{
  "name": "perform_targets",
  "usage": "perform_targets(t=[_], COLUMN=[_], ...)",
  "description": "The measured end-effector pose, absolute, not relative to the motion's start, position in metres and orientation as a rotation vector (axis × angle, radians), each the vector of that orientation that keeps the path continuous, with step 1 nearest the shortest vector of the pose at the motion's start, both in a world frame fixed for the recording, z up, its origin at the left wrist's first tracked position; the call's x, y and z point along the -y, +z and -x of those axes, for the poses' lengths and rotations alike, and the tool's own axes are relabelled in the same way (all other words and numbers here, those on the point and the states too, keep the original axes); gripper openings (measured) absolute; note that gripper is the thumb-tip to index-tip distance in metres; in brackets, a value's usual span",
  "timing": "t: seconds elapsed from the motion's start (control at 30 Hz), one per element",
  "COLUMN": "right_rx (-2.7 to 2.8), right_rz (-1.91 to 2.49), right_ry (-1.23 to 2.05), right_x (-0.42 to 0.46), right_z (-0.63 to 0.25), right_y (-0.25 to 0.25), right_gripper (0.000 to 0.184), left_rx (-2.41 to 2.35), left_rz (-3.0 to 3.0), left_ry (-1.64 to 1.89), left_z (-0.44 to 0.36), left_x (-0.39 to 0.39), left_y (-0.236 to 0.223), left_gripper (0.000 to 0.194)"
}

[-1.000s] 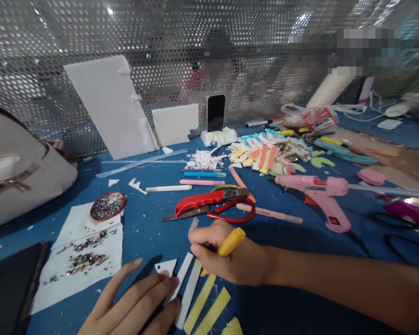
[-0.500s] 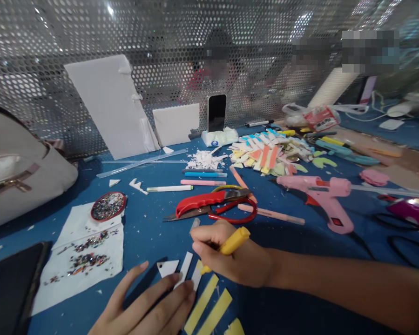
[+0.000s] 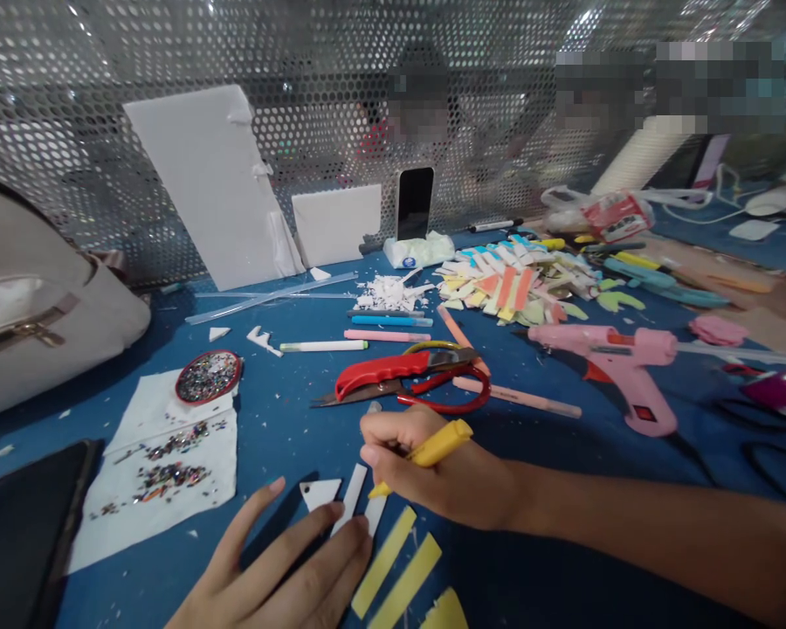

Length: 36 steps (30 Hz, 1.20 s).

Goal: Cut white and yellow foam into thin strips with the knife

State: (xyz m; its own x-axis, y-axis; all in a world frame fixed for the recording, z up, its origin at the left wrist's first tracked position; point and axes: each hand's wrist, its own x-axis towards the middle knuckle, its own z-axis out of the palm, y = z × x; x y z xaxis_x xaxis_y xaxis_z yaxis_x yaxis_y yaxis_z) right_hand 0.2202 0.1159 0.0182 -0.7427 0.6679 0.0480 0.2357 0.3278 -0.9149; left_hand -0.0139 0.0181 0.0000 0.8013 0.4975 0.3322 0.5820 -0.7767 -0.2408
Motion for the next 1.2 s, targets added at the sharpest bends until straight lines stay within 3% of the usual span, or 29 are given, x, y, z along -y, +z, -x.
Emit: perform_targets(t=[1.2], right_rx=[2.184], right_rz=[0.780], right_ry=[1.400], right_x=[-0.1165], right_z=[-0.2202], right_y=[0.0188], right_gripper=[0.035], left_rx=[0.820], left_rz=[2.650], left_ry=[-0.374], left_z=[0.0115], left_x=[-0.0193], left_y=[-0.0006], left_gripper=[0.041])
